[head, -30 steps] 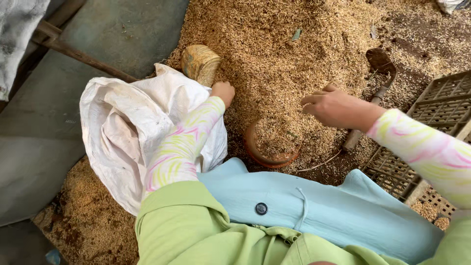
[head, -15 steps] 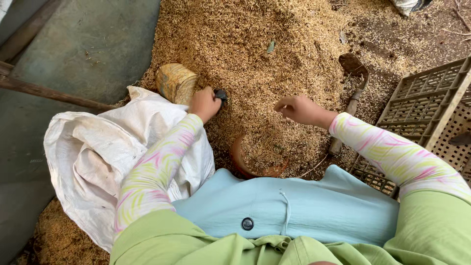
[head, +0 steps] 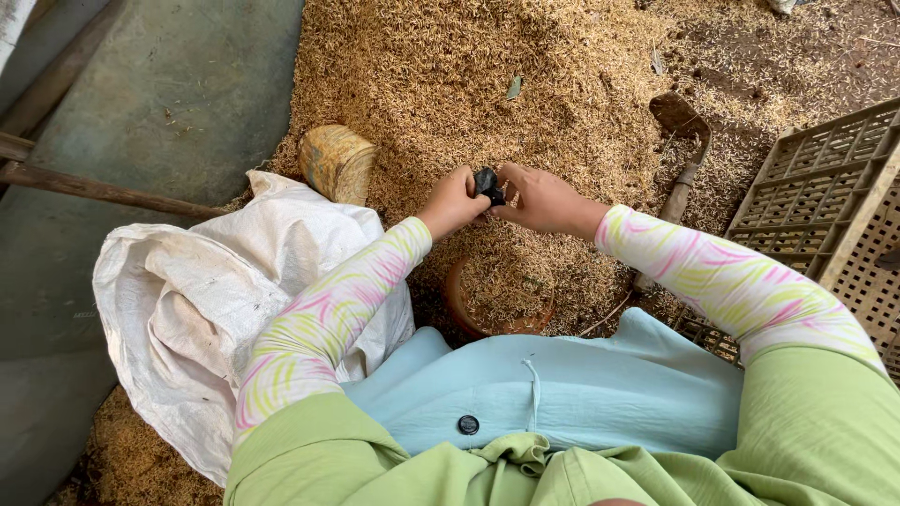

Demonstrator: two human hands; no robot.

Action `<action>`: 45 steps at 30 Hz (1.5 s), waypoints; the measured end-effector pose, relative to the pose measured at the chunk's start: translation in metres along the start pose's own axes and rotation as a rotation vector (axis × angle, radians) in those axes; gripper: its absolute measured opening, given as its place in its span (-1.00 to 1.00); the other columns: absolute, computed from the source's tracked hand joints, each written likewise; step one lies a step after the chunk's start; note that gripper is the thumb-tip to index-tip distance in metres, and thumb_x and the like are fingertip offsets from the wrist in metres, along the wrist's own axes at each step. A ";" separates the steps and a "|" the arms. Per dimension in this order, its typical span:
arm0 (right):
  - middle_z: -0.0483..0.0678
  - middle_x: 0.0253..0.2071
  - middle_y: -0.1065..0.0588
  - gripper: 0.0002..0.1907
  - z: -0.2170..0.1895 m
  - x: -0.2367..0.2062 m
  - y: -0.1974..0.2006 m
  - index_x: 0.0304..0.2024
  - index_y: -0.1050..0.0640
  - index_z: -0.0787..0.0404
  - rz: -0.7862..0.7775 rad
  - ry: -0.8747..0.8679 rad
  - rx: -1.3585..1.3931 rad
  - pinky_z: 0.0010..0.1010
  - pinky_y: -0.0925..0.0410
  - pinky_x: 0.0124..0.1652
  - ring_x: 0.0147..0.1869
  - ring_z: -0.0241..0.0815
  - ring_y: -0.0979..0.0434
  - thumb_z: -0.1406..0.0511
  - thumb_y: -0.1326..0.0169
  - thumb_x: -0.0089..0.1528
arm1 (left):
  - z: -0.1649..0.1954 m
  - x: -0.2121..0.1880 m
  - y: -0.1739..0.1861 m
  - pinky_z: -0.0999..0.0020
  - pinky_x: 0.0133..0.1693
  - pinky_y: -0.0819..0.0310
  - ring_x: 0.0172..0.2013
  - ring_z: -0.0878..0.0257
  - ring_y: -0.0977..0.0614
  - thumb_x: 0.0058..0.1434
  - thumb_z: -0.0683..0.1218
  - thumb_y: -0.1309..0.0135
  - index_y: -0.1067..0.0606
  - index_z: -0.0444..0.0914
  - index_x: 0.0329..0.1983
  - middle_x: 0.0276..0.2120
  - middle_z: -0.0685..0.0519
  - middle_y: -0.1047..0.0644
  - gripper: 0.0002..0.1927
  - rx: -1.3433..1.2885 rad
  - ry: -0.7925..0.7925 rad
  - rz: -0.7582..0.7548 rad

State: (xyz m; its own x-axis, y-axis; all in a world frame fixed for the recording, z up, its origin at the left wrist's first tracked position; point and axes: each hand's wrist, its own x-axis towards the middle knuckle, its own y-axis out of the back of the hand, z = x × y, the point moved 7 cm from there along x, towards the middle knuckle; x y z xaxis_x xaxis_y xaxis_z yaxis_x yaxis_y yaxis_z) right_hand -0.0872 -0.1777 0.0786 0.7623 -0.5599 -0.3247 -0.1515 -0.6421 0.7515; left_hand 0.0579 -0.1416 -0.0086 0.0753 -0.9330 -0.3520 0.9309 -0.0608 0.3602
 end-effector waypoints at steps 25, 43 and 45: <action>0.19 -0.17 -0.58 -0.59 0.016 0.008 -0.005 0.00 -0.40 0.35 0.230 0.098 0.095 -0.18 -0.50 -0.16 -0.17 0.03 -0.64 0.30 -0.23 0.20 | 0.005 0.007 0.003 0.37 -0.50 -0.27 -0.53 0.37 -0.32 0.11 -0.19 -0.16 -0.24 -0.19 -0.49 -0.55 0.18 -0.31 -0.71 -0.227 -0.080 0.102; 0.17 -0.28 -0.54 -0.59 0.009 0.009 -0.004 -0.09 -0.35 0.30 0.259 -0.053 -0.045 -0.04 -0.44 -0.28 -0.27 0.14 -0.58 0.22 -0.24 0.20 | 0.013 -0.009 -0.014 0.31 -0.47 -0.63 -0.23 0.01 -0.71 0.12 -0.32 -0.06 -0.22 -0.27 -0.09 -0.16 -0.15 -0.50 -0.64 -0.058 0.102 0.159; 0.13 -0.28 -0.55 -0.62 0.019 0.016 -0.006 -0.06 -0.37 0.25 0.274 -0.085 -0.065 -0.05 -0.45 -0.28 -0.26 0.12 -0.59 0.26 -0.20 0.17 | 0.007 -0.011 -0.005 0.22 -0.44 -0.61 -0.31 -0.03 -0.73 0.11 -0.30 -0.05 -0.24 -0.25 -0.09 -0.18 -0.13 -0.52 -0.65 0.048 0.183 0.151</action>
State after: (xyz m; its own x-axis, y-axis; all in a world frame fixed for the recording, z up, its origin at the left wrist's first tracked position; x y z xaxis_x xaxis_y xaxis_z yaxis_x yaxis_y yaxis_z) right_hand -0.0863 -0.1930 0.0578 0.6428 -0.7514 -0.1490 -0.3017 -0.4271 0.8524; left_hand 0.0501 -0.1329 -0.0007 0.2802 -0.8532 -0.4399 0.8862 0.0538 0.4602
